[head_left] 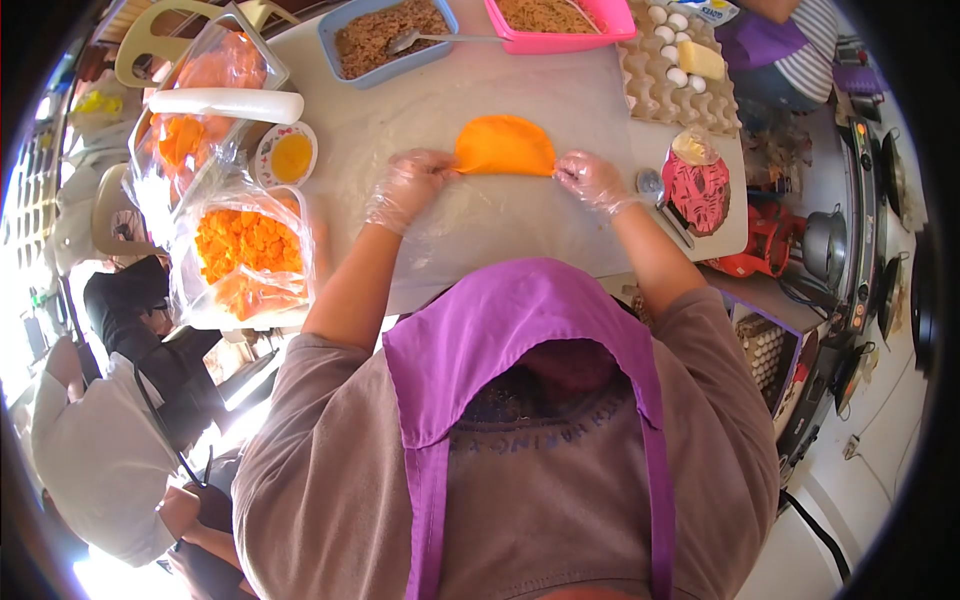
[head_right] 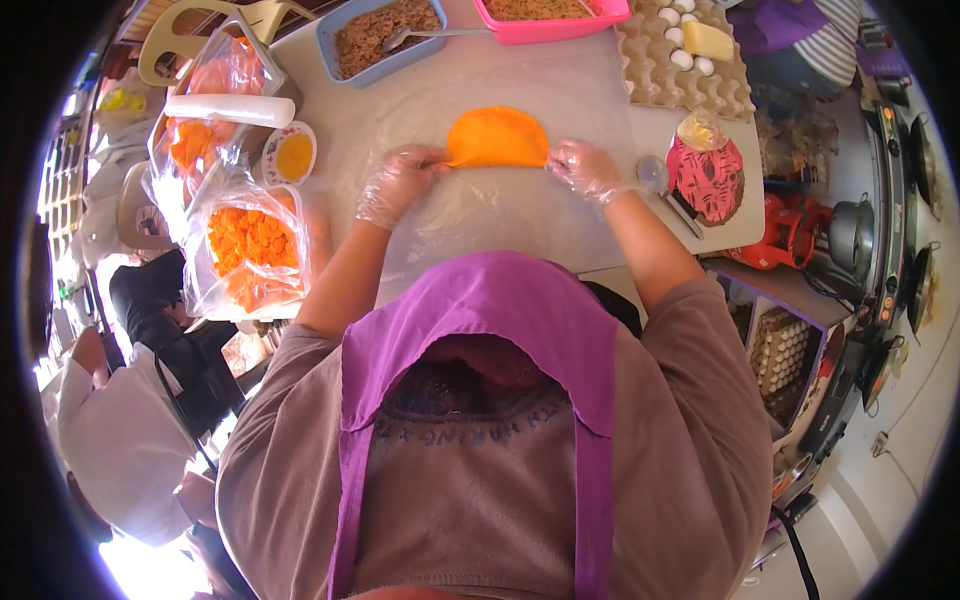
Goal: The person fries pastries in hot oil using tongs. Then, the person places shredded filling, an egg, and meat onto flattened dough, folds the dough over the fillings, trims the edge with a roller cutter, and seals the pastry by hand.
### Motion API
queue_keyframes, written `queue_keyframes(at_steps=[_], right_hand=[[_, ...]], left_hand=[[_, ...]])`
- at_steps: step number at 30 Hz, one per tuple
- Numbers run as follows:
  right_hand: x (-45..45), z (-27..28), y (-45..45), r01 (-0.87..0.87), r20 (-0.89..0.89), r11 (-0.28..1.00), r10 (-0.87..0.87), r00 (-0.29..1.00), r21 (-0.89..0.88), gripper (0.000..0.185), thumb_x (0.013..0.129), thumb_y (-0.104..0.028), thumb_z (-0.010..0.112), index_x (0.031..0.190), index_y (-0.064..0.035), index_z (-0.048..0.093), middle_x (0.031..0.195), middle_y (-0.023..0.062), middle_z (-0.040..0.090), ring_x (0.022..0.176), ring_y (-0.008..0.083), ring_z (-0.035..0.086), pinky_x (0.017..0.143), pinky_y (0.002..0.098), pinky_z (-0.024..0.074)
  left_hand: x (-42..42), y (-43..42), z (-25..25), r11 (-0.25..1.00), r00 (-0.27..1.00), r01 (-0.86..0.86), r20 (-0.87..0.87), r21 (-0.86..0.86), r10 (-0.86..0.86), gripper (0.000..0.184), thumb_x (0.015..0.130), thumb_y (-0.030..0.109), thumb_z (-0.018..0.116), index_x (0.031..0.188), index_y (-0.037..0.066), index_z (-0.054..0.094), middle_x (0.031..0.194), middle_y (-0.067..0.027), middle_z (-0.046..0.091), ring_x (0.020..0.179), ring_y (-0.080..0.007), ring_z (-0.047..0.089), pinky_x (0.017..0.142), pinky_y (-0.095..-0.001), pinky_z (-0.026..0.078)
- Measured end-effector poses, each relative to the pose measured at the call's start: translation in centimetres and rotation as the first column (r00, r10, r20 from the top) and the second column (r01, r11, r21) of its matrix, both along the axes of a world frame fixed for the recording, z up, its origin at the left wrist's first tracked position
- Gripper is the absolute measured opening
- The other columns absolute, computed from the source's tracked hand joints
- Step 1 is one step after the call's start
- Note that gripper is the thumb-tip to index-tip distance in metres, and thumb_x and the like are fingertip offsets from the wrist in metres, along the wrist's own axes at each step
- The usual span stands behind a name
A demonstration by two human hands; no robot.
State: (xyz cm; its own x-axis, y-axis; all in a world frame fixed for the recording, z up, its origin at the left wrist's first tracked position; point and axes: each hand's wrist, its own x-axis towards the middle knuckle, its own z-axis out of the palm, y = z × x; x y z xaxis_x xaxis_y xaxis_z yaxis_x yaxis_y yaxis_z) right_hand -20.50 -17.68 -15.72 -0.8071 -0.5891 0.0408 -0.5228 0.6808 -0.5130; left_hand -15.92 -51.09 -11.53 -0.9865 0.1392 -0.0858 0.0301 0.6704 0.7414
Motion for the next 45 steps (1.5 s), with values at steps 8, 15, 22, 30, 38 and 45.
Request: queue_keyframes(at_steps=[8, 15, 22, 30, 38, 45], right_hand=[[-1.6, -0.2, 0.0, 0.204, 0.476, 0.978, -0.157, 0.865, -0.049, 0.011, 0.084, -0.011, 0.070, 0.091, -0.0039, 0.068, 0.086, 0.0070, 0.067, 0.081, 0.0195, 0.065, 0.074, 0.0320, 0.0514], [-2.1, 0.3, -1.0, 0.413, 0.748, 0.906, -0.212, 0.629, -0.091, 0.008, 0.082, -0.002, 0.068, 0.085, -0.0037, 0.061, 0.081, 0.0046, 0.068, 0.079, 0.0118, 0.064, 0.072, 0.0280, 0.0503], [-3.7, -1.1, -1.3, 0.325, 0.633, 0.937, -0.331, 0.700, 0.130, 0.026, 0.073, -0.017, 0.079, 0.080, -0.0097, 0.056, 0.070, 0.0033, 0.058, 0.068, 0.0152, 0.053, 0.064, 0.0354, 0.0453], [-4.7, -0.3, -0.7, 0.417, 0.777, 0.909, -0.267, 0.570, 0.007, 0.025, 0.077, -0.016, 0.077, 0.081, -0.0091, 0.054, 0.074, 0.0029, 0.059, 0.065, 0.0119, 0.053, 0.056, 0.0311, 0.0466], [-4.4, 2.1, -1.5, 0.398, 0.770, 0.909, -0.339, 0.541, 0.121, 0.027, 0.080, -0.018, 0.076, 0.081, -0.0101, 0.051, 0.068, 0.0022, 0.054, 0.061, 0.0108, 0.054, 0.048, 0.0304, 0.0454], [-3.9, 2.3, -2.3, 0.274, 0.504, 0.917, -0.389, 0.771, 0.289, 0.032, 0.076, -0.027, 0.079, 0.084, -0.0105, 0.053, 0.070, 0.0077, 0.056, 0.070, 0.0213, 0.058, 0.065, 0.0387, 0.0467]], left_hand=[[-0.7, 0.5, 0.7, 0.994, 0.975, -0.088, 0.196, -0.071, 0.101, 0.023, 0.083, 0.028, 0.073, 0.100, 0.013, 0.075, 0.093, -0.0111, 0.071, 0.082, -0.0240, 0.067, 0.078, -0.0351, 0.052], [-1.8, 0.7, -0.6, 0.989, 0.932, -0.142, 0.329, -0.050, 0.150, 0.025, 0.077, 0.032, 0.076, 0.095, 0.014, 0.075, 0.091, -0.0116, 0.071, 0.086, -0.0274, 0.068, 0.081, -0.0374, 0.052], [-1.9, 1.4, -0.6, 0.973, 0.931, -0.193, 0.288, -0.130, 0.223, 0.033, 0.075, 0.030, 0.079, 0.095, 0.007, 0.068, 0.087, -0.0108, 0.069, 0.080, -0.0231, 0.065, 0.075, -0.0345, 0.051], [-1.9, 1.4, -1.0, 0.954, 0.921, -0.281, 0.250, -0.102, 0.298, 0.042, 0.076, 0.033, 0.077, 0.109, 0.009, 0.068, 0.107, -0.0116, 0.069, 0.100, -0.0273, 0.065, 0.088, -0.0377, 0.050], [-2.2, 1.3, -3.4, 0.942, 0.923, -0.336, 0.201, 0.003, 0.329, 0.046, 0.078, 0.033, 0.075, 0.116, 0.008, 0.066, 0.115, -0.0141, 0.066, 0.104, -0.0289, 0.064, 0.091, -0.0382, 0.051], [-2.1, 1.9, -2.7, 0.944, 0.941, -0.279, 0.146, -0.174, 0.305, 0.049, 0.077, 0.034, 0.076, 0.119, 0.013, 0.063, 0.125, -0.0111, 0.059, 0.120, -0.0307, 0.053, 0.102, -0.0408, 0.043]])
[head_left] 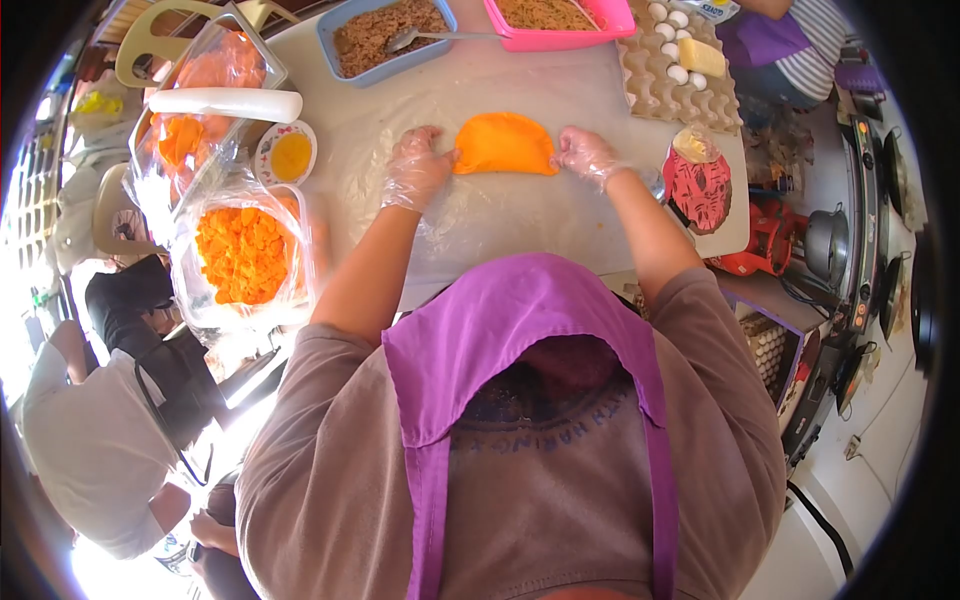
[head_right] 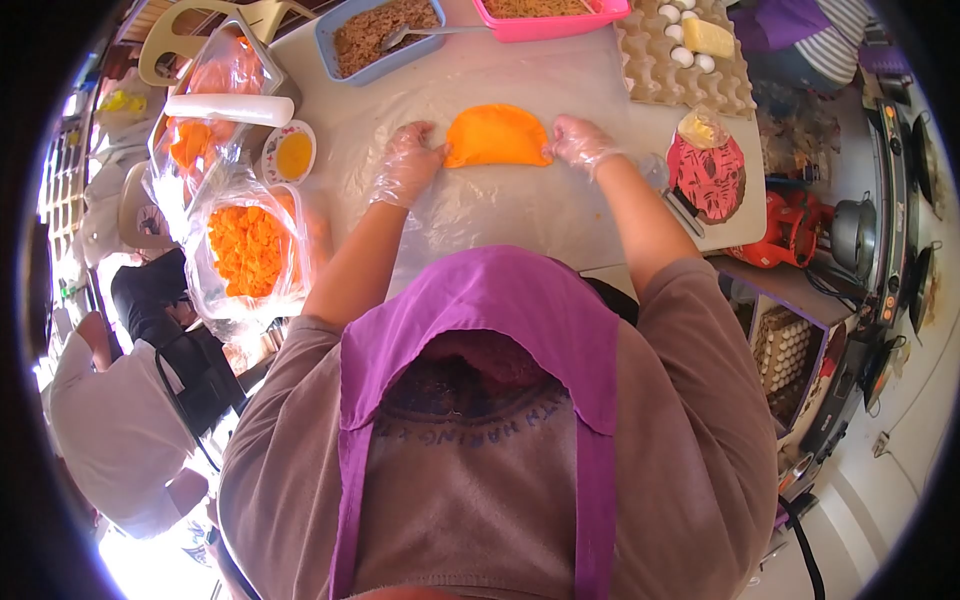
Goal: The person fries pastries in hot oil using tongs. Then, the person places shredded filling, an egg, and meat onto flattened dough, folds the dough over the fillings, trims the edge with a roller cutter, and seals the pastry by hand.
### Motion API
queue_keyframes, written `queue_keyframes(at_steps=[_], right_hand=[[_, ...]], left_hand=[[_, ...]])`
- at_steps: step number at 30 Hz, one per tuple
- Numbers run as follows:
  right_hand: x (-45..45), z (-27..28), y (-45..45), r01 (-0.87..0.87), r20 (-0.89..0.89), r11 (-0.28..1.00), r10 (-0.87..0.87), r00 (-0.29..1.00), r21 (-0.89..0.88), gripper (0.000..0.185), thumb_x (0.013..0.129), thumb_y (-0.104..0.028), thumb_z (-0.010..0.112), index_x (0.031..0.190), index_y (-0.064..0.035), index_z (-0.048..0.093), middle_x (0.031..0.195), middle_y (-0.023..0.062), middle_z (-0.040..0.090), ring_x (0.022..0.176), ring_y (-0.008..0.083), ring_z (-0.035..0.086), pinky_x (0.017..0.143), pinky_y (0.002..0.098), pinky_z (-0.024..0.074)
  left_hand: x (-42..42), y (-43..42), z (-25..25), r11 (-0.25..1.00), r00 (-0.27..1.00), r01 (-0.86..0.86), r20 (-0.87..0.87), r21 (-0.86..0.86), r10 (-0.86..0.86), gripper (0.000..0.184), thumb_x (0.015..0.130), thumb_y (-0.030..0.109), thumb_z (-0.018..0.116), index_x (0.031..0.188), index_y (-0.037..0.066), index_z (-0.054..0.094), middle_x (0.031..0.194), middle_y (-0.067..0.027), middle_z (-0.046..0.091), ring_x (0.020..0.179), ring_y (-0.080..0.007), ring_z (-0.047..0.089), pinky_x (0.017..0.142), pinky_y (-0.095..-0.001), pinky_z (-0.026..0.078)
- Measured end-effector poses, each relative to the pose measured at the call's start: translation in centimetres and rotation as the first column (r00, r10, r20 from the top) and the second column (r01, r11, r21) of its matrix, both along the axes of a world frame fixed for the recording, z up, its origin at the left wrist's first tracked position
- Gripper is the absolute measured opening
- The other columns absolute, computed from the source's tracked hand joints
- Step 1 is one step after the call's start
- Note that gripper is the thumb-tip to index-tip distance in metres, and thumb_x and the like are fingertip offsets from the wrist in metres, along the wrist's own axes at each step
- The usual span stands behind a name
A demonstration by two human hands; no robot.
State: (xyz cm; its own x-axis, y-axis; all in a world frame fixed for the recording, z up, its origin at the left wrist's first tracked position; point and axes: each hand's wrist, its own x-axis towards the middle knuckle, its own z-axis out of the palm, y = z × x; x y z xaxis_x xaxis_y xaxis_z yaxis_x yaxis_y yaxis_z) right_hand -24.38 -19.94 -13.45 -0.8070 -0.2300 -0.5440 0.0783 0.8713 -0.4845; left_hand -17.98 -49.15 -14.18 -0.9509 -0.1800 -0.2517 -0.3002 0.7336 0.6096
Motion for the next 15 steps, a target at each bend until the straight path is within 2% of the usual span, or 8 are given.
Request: queue_keyframes(at_steps=[4, 8, 10, 13, 15], right_hand=[[0.7, 1.6, -0.8, -0.046, -0.072, 0.991, 0.055, 0.996, 0.123, 0.035, 0.076, -0.033, 0.079, 0.086, -0.0108, 0.054, 0.077, 0.0101, 0.060, 0.074, 0.0247, 0.057, 0.070, 0.0390, 0.0461], [-0.6, -1.7, 1.1, 0.004, 0.008, 0.996, -0.004, 1.000, -0.085, 0.033, 0.078, -0.034, 0.077, 0.088, -0.0107, 0.055, 0.080, 0.0112, 0.064, 0.076, 0.0282, 0.059, 0.069, 0.0393, 0.0461], [-0.7, -1.2, 1.1, 0.042, 0.037, 0.987, -0.036, 0.999, -0.156, 0.033, 0.078, -0.035, 0.077, 0.086, -0.0107, 0.055, 0.079, 0.0106, 0.064, 0.075, 0.0287, 0.059, 0.069, 0.0388, 0.0459], [-0.7, 0.3, -0.4, -0.070, -0.089, 0.990, 0.081, 0.993, 0.124, 0.029, 0.080, -0.034, 0.074, 0.083, -0.0124, 0.056, 0.075, 0.0054, 0.063, 0.071, 0.0228, 0.058, 0.067, 0.0355, 0.0454], [-0.6, 0.3, -0.6, -0.127, -0.164, 0.970, 0.163, 0.973, 0.207, 0.028, 0.081, -0.035, 0.073, 0.081, -0.0132, 0.056, 0.074, 0.0038, 0.063, 0.071, 0.0214, 0.057, 0.067, 0.0341, 0.0452]], left_hand=[[0.2, 0.3, 0.3, 0.999, 1.000, 0.008, 0.004, -0.045, -0.008, 0.051, 0.078, 0.034, 0.075, 0.122, 0.014, 0.060, 0.128, -0.0109, 0.057, 0.121, -0.0322, 0.051, 0.103, -0.0423, 0.042], [-0.5, 0.5, 0.6, 0.999, 0.999, -0.028, 0.016, -0.038, 0.029, 0.051, 0.080, 0.038, 0.072, 0.123, 0.015, 0.058, 0.130, -0.0110, 0.055, 0.123, -0.0333, 0.049, 0.104, -0.0441, 0.040], [-0.4, 0.7, 0.6, 0.997, 0.999, -0.041, 0.017, -0.059, 0.042, 0.050, 0.082, 0.040, 0.070, 0.124, 0.014, 0.058, 0.130, -0.0113, 0.055, 0.124, -0.0334, 0.048, 0.104, -0.0447, 0.040], [-0.2, 1.5, 0.8, 0.989, 0.999, -0.032, -0.035, -0.143, 0.027, 0.051, 0.084, 0.040, 0.067, 0.125, 0.013, 0.056, 0.129, -0.0134, 0.055, 0.124, -0.0344, 0.048, 0.104, -0.0449, 0.040], [0.1, 1.8, 0.8, 0.983, 0.997, -0.037, -0.069, -0.180, 0.025, 0.053, 0.086, 0.039, 0.066, 0.129, 0.010, 0.055, 0.128, -0.0166, 0.056, 0.122, -0.0366, 0.049, 0.104, -0.0441, 0.040]])
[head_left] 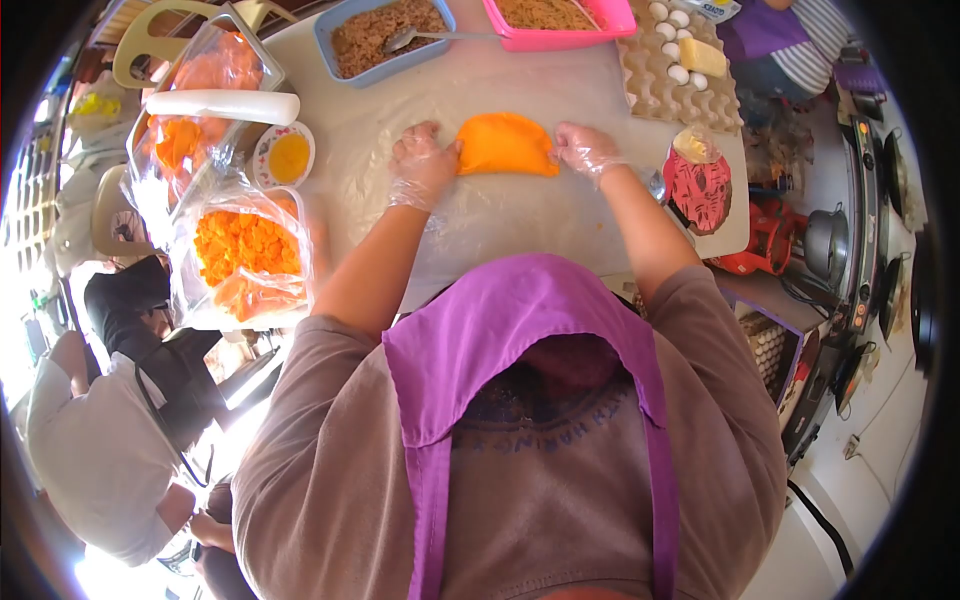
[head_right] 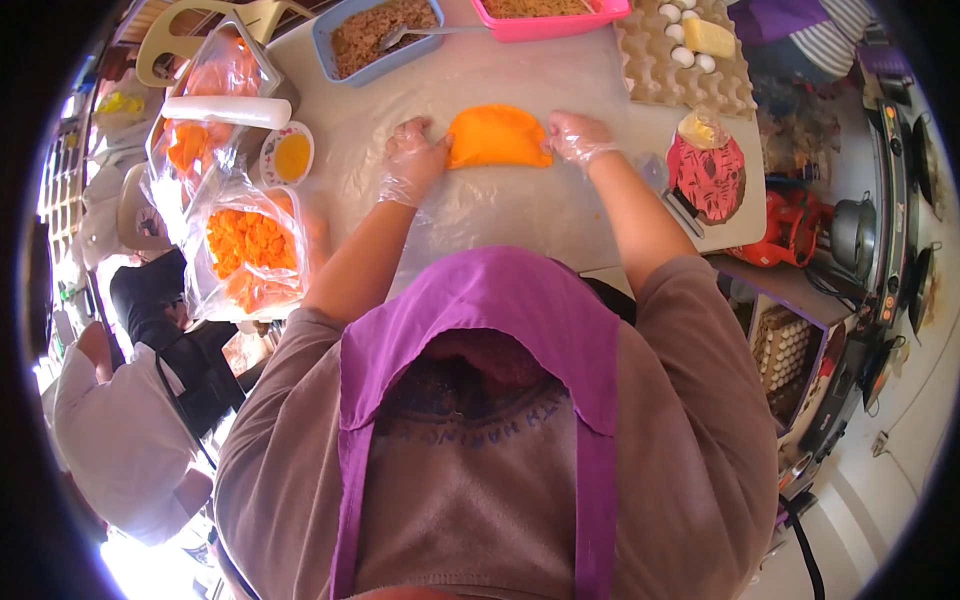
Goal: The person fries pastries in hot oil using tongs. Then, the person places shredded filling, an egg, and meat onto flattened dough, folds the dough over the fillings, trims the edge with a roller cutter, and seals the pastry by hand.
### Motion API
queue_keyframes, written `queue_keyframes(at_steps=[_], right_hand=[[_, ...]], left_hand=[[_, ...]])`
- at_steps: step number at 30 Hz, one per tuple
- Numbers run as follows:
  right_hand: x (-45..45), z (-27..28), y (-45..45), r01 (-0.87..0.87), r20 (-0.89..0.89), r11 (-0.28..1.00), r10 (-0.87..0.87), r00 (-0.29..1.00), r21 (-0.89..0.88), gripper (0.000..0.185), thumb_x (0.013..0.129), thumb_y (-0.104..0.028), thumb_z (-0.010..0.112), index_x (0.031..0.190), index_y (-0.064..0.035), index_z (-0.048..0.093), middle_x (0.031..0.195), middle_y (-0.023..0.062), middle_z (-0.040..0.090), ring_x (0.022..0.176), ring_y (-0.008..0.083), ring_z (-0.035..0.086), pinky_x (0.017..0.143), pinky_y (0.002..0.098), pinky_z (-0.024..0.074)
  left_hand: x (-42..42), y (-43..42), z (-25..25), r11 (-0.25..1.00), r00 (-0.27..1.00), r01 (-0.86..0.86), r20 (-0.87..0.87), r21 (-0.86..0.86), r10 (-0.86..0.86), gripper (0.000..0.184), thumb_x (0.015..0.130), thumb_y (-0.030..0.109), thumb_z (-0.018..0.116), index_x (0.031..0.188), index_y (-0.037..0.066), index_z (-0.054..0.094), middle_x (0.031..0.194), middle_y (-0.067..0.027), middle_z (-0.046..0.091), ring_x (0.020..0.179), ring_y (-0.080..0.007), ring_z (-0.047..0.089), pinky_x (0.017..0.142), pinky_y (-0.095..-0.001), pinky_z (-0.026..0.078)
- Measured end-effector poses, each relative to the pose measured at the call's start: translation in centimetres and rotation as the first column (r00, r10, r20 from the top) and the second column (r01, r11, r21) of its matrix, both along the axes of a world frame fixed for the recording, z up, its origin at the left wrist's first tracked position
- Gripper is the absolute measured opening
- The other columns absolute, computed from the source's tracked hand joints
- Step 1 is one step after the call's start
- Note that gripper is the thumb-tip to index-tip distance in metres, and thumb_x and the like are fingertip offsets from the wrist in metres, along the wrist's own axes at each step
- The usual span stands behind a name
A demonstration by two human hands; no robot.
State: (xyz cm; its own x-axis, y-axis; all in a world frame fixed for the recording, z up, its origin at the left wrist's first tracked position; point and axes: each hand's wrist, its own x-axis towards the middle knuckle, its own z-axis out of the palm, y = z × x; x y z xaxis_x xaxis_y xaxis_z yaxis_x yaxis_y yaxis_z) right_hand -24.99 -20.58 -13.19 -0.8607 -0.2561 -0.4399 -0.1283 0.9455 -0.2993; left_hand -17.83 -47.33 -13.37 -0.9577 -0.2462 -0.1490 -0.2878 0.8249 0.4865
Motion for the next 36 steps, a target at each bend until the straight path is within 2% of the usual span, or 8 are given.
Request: queue_keyframes(at_steps=[4, 7, 10, 16, 19, 28, 34, 36], right_hand=[[-0.9, -0.3, 0.7, 0.093, 0.162, 0.983, -0.067, 0.985, -0.158, 0.025, 0.082, -0.036, 0.071, 0.080, -0.0151, 0.057, 0.074, 0.0036, 0.065, 0.074, 0.0233, 0.060, 0.068, 0.0367, 0.0446], [-2.2, -5.5, 2.1, 0.246, 0.251, 0.821, -0.129, 0.959, -0.515, 0.027, 0.082, -0.038, 0.071, 0.078, -0.0149, 0.057, 0.074, 0.0041, 0.065, 0.075, 0.0261, 0.060, 0.067, 0.0387, 0.0435], [-2.0, -3.4, 0.2, 0.119, 0.060, 0.988, -0.113, 0.992, -0.103, 0.027, 0.086, -0.033, 0.070, 0.076, -0.0143, 0.052, 0.071, -0.0008, 0.061, 0.071, 0.0166, 0.057, 0.070, 0.0353, 0.0434], [-1.4, -0.8, -1.2, 0.027, -0.115, 0.988, -0.009, 0.993, 0.151, 0.038, 0.082, -0.052, 0.068, 0.076, -0.0167, 0.055, 0.071, -0.0002, 0.061, 0.074, 0.0231, 0.058, 0.080, 0.0439, 0.0387], [-2.9, -0.8, -0.1, 0.107, 0.134, 0.993, -0.100, 0.986, -0.046, 0.039, 0.076, -0.056, 0.070, 0.083, -0.0189, 0.063, 0.084, 0.0029, 0.069, 0.089, 0.0278, 0.063, 0.093, 0.0519, 0.0338], [-2.9, 0.8, -2.5, -0.002, -0.032, 0.975, 0.009, 0.999, 0.224, 0.045, 0.073, -0.061, 0.069, 0.086, -0.0181, 0.066, 0.095, 0.0049, 0.070, 0.097, 0.0289, 0.063, 0.097, 0.0533, 0.0313], [-4.4, -0.4, -2.2, 0.163, 0.110, 0.987, -0.161, 0.981, -0.010, 0.042, 0.075, -0.058, 0.068, 0.087, -0.0182, 0.066, 0.095, 0.0037, 0.070, 0.099, 0.0274, 0.063, 0.095, 0.0527, 0.0327], [-4.5, -0.1, -2.4, 0.056, 0.088, 0.994, -0.064, 0.994, 0.089, 0.042, 0.076, -0.058, 0.068, 0.089, -0.0182, 0.066, 0.097, 0.0031, 0.069, 0.099, 0.0264, 0.063, 0.094, 0.0522, 0.0334]], left_hand=[[-0.5, -0.2, -0.4, 0.998, 0.998, -0.032, 0.050, 0.061, 0.029, 0.055, 0.086, 0.043, 0.065, 0.130, 0.012, 0.053, 0.132, -0.0144, 0.053, 0.125, -0.0355, 0.047, 0.105, -0.0463, 0.038], [-1.4, -0.4, -0.1, 0.986, 0.992, -0.090, 0.097, 0.143, 0.077, 0.054, 0.086, 0.045, 0.065, 0.129, 0.014, 0.054, 0.134, -0.0125, 0.051, 0.127, -0.0348, 0.045, 0.106, -0.0482, 0.036], [-1.7, 0.5, 0.6, 0.993, 0.992, -0.097, 0.084, 0.069, 0.091, 0.057, 0.086, 0.047, 0.064, 0.129, 0.012, 0.054, 0.134, -0.0135, 0.051, 0.127, -0.0359, 0.045, 0.106, -0.0467, 0.037], [-1.1, 1.1, 0.4, 0.995, 0.995, -0.094, 0.046, 0.027, 0.093, 0.057, 0.085, 0.048, 0.065, 0.128, 0.013, 0.055, 0.134, -0.0135, 0.051, 0.128, -0.0360, 0.044, 0.107, -0.0501, 0.035], [-1.7, 1.0, 0.3, 0.993, 0.994, -0.097, 0.059, 0.061, 0.093, 0.055, 0.086, 0.048, 0.065, 0.128, 0.013, 0.055, 0.134, -0.0126, 0.051, 0.128, -0.0352, 0.044, 0.107, -0.0504, 0.034], [-2.6, 1.4, 1.1, 0.997, 0.994, -0.072, 0.078, 0.012, 0.071, 0.053, 0.086, 0.049, 0.064, 0.126, 0.014, 0.057, 0.132, -0.0126, 0.052, 0.127, -0.0338, 0.044, 0.105, -0.0513, 0.035], [-4.3, 0.6, 0.4, 0.991, 0.994, -0.057, 0.099, 0.118, 0.045, 0.057, 0.084, 0.051, 0.065, 0.126, 0.014, 0.056, 0.132, -0.0123, 0.052, 0.128, -0.0326, 0.044, 0.105, -0.0502, 0.034], [-4.5, 0.6, 0.3, 0.992, 0.998, -0.023, 0.053, 0.124, 0.017, 0.057, 0.083, 0.052, 0.065, 0.126, 0.014, 0.057, 0.132, -0.0122, 0.052, 0.127, -0.0328, 0.046, 0.105, -0.0502, 0.035]])
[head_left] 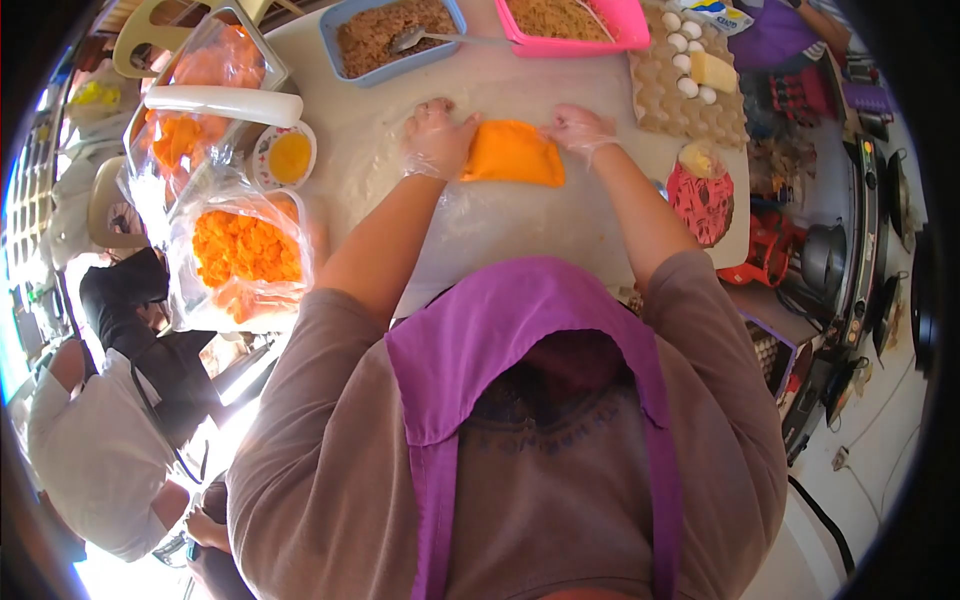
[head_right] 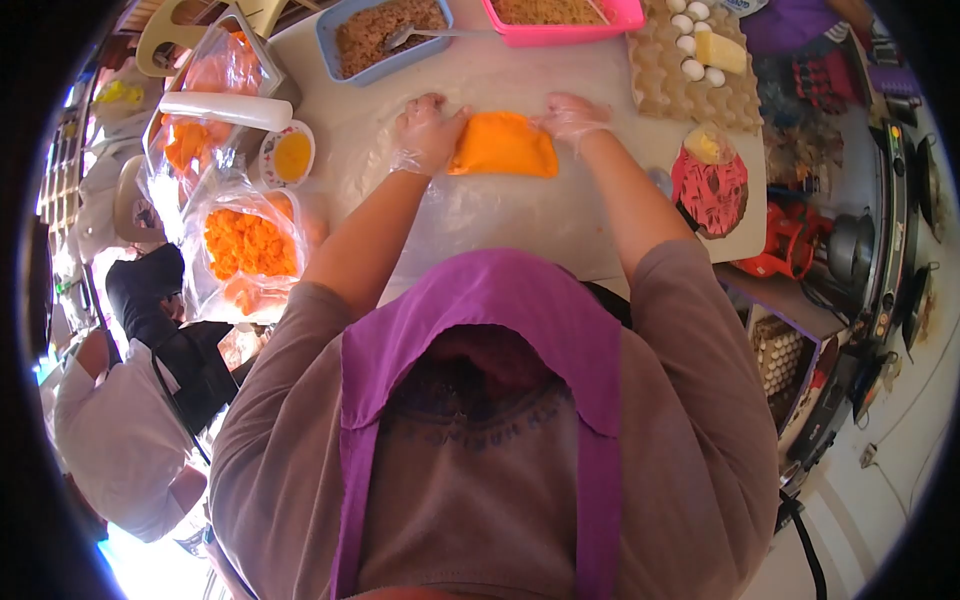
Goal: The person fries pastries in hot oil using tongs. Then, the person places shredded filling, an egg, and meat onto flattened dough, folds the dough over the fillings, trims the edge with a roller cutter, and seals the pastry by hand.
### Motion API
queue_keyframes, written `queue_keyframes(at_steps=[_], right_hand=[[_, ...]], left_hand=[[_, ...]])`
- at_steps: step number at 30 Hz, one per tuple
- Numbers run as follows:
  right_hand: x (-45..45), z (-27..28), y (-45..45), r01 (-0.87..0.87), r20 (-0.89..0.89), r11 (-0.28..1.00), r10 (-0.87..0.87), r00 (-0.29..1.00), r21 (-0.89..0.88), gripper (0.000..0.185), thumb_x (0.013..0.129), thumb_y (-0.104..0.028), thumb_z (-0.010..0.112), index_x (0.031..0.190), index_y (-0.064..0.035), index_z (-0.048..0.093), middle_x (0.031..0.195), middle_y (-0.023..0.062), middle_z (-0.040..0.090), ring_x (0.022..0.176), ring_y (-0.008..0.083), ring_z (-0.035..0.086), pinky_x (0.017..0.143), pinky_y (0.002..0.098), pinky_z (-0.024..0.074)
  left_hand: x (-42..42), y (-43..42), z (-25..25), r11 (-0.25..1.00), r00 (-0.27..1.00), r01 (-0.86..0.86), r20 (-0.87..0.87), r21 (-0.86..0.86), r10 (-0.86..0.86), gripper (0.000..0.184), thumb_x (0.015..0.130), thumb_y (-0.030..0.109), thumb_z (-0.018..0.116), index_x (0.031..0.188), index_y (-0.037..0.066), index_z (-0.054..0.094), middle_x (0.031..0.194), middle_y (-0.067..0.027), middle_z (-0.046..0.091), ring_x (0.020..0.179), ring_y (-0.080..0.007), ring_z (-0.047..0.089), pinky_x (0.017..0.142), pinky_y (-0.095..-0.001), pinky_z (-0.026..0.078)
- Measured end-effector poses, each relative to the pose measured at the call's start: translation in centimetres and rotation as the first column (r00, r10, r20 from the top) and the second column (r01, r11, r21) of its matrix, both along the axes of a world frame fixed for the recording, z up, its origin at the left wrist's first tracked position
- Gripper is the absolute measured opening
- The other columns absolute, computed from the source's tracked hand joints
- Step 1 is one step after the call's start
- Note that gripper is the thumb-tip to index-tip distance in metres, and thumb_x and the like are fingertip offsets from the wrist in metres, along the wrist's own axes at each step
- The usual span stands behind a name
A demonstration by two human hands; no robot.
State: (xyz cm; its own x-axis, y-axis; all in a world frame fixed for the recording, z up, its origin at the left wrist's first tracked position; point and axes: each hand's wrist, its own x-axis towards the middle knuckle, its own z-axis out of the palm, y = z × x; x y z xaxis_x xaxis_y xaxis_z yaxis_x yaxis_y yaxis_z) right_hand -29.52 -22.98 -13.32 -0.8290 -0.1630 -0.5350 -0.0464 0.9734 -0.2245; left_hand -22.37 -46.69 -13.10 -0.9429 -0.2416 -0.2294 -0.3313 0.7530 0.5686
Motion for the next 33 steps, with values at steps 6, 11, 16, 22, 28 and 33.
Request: queue_keyframes(at_steps=[6, 11, 16, 22, 28, 33], right_hand=[[-0.1, 1.9, -1.4, -0.143, -0.049, 0.983, 0.150, 0.988, 0.118, 0.041, 0.078, -0.057, 0.067, 0.091, -0.0182, 0.065, 0.099, 0.0015, 0.069, 0.102, 0.0238, 0.062, 0.091, 0.0523, 0.0343], [-2.0, -2.4, 0.0, -0.002, 0.076, 0.994, 0.011, 0.997, -0.109, 0.039, 0.080, -0.055, 0.067, 0.093, -0.0184, 0.067, 0.105, 0.0013, 0.069, 0.105, 0.0235, 0.061, 0.094, 0.0534, 0.0335], [-0.9, 2.1, -2.8, -0.153, -0.045, 0.977, 0.162, 0.986, 0.148, 0.043, 0.078, -0.057, 0.068, 0.096, -0.0183, 0.067, 0.111, 0.0032, 0.068, 0.107, 0.0250, 0.061, 0.095, 0.0553, 0.0343], [-2.0, 1.2, -2.2, -0.031, -0.005, 0.991, 0.031, 1.000, -0.130, 0.041, 0.074, -0.055, 0.072, 0.083, -0.0165, 0.063, 0.091, 0.0041, 0.067, 0.093, 0.0259, 0.062, 0.084, 0.0502, 0.0391], [-1.2, 1.7, -4.2, -0.149, -0.152, 0.980, 0.168, 0.974, 0.129, 0.043, 0.073, -0.055, 0.073, 0.085, -0.0147, 0.064, 0.095, 0.0059, 0.068, 0.099, 0.0293, 0.062, 0.087, 0.0515, 0.0387], [-1.6, 3.1, -4.6, -0.227, -0.004, 0.963, 0.230, 0.973, 0.145, 0.051, 0.077, -0.056, 0.068, 0.109, -0.0170, 0.068, 0.125, 0.0091, 0.063, 0.121, 0.0314, 0.055, 0.103, 0.0576, 0.0317]], left_hand=[[-0.5, 1.0, 0.3, 0.996, 1.000, 0.024, 0.014, -0.090, -0.023, 0.059, 0.082, 0.049, 0.068, 0.128, 0.013, 0.055, 0.132, -0.0124, 0.052, 0.126, -0.0337, 0.046, 0.104, -0.0463, 0.038], [-2.6, 0.4, -0.5, 0.992, 0.992, 0.129, 0.012, 0.013, -0.129, 0.062, 0.081, 0.048, 0.070, 0.129, 0.014, 0.054, 0.134, -0.0106, 0.052, 0.128, -0.0334, 0.045, 0.105, -0.0446, 0.039], [-2.5, 1.3, -0.5, 0.983, 0.987, 0.159, 0.018, -0.092, -0.158, 0.063, 0.081, 0.046, 0.071, 0.132, 0.015, 0.052, 0.135, -0.0109, 0.050, 0.129, -0.0337, 0.044, 0.106, -0.0442, 0.039], [-3.1, 0.8, 0.1, 0.984, 0.984, 0.173, 0.052, -0.042, -0.171, 0.068, 0.078, 0.050, 0.071, 0.133, 0.016, 0.050, 0.136, -0.0108, 0.049, 0.128, -0.0339, 0.043, 0.105, -0.0458, 0.038], [-3.3, 1.7, -0.2, 0.983, 0.985, 0.170, 0.042, -0.071, -0.167, 0.073, 0.075, 0.053, 0.073, 0.134, 0.017, 0.049, 0.136, -0.0086, 0.048, 0.129, -0.0310, 0.042, 0.104, -0.0470, 0.035], [-3.4, 2.0, 0.2, 0.974, 0.980, 0.193, 0.068, -0.118, -0.186, 0.077, 0.072, 0.055, 0.075, 0.135, 0.019, 0.049, 0.139, -0.0099, 0.046, 0.131, -0.0331, 0.039, 0.106, -0.0482, 0.035]])
